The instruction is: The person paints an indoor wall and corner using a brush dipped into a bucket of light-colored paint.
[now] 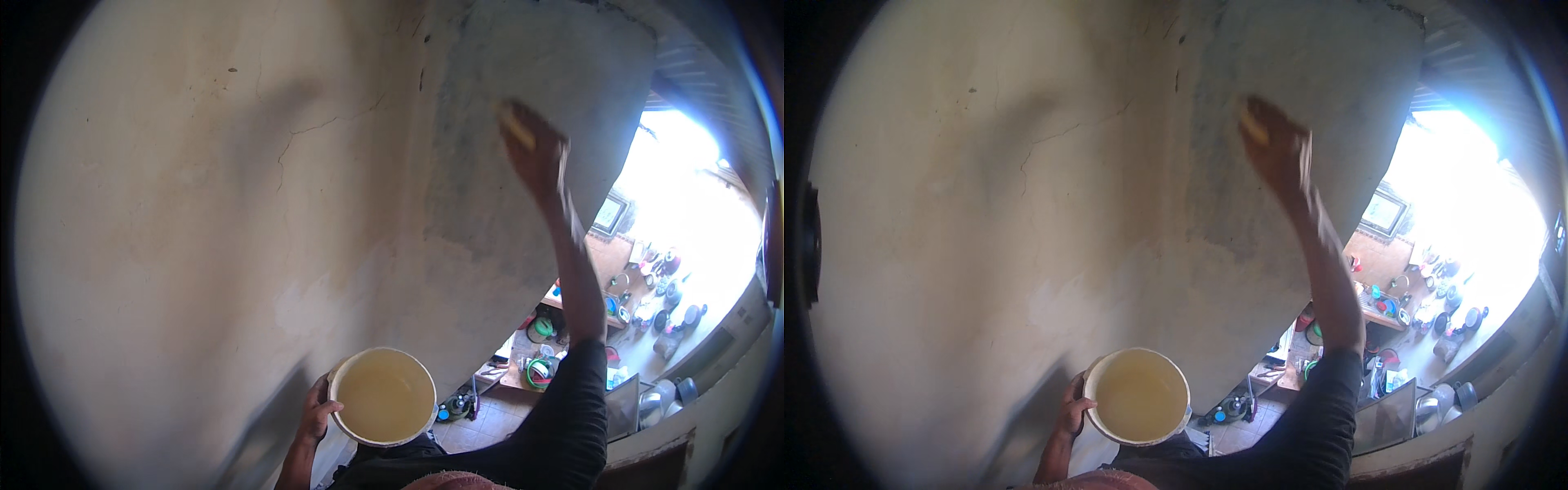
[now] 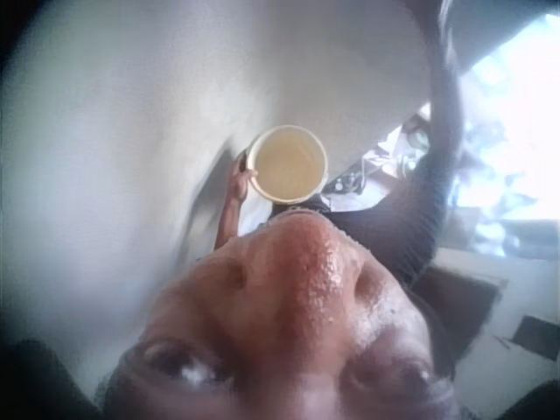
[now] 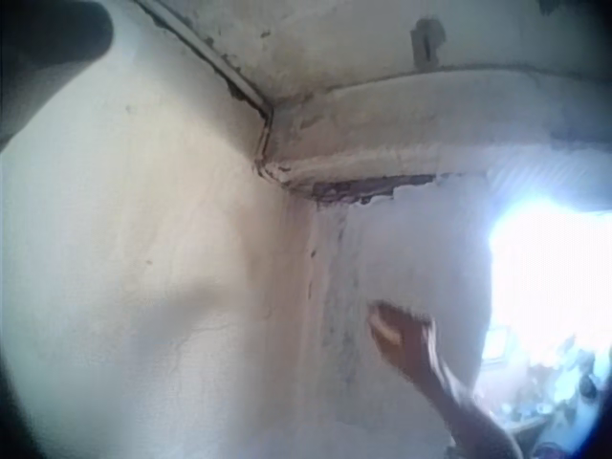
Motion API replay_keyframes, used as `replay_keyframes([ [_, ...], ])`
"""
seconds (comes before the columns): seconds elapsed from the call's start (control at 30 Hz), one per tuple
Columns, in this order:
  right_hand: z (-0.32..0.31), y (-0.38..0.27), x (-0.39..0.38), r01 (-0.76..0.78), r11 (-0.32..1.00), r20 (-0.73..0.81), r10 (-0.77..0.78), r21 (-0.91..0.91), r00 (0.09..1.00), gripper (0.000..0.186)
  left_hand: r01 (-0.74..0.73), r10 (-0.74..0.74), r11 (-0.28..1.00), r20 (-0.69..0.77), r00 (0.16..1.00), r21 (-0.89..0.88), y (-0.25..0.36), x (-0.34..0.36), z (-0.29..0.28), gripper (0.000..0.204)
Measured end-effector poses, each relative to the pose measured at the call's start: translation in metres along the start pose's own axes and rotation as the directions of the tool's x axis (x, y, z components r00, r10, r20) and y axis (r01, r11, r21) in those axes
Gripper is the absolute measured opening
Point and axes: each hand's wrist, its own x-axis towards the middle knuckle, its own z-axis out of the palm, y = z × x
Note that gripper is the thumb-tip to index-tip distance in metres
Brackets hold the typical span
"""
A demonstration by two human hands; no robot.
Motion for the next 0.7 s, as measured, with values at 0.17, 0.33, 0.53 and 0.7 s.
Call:
replay_keyframes([
  [0.17, 0.047, 0.079, 0.123, 0.275, 0.931, -0.112, -0.308, -0.242, 0.945, 0.025, 0.015, -0.015, 1.000, -0.019, 1.000, -0.020, -0.009, 0.001, 0.003, 0.079],
  [0.33, 0.073, 0.082, 0.128, 0.244, 0.935, 0.076, -0.232, -0.258, 0.970, 0.023, -0.005, 0.004, 0.998, -0.010, 1.000, -0.060, -0.018, 0.000, -0.003, 0.077],
  [0.53, 0.098, 0.048, 0.017, 0.381, 0.913, 0.458, -0.281, -0.142, 0.843, 0.021, 0.015, -0.016, 0.998, -0.014, 1.000, -0.065, -0.013, -0.001, -0.003, 0.077],
  [0.7, 0.082, 0.035, 0.082, 0.156, 0.943, 0.578, 0.045, -0.293, 0.815, 0.031, -0.012, 0.011, 0.998, -0.021, 1.000, -0.054, -0.005, -0.003, 0.000, 0.077],
])
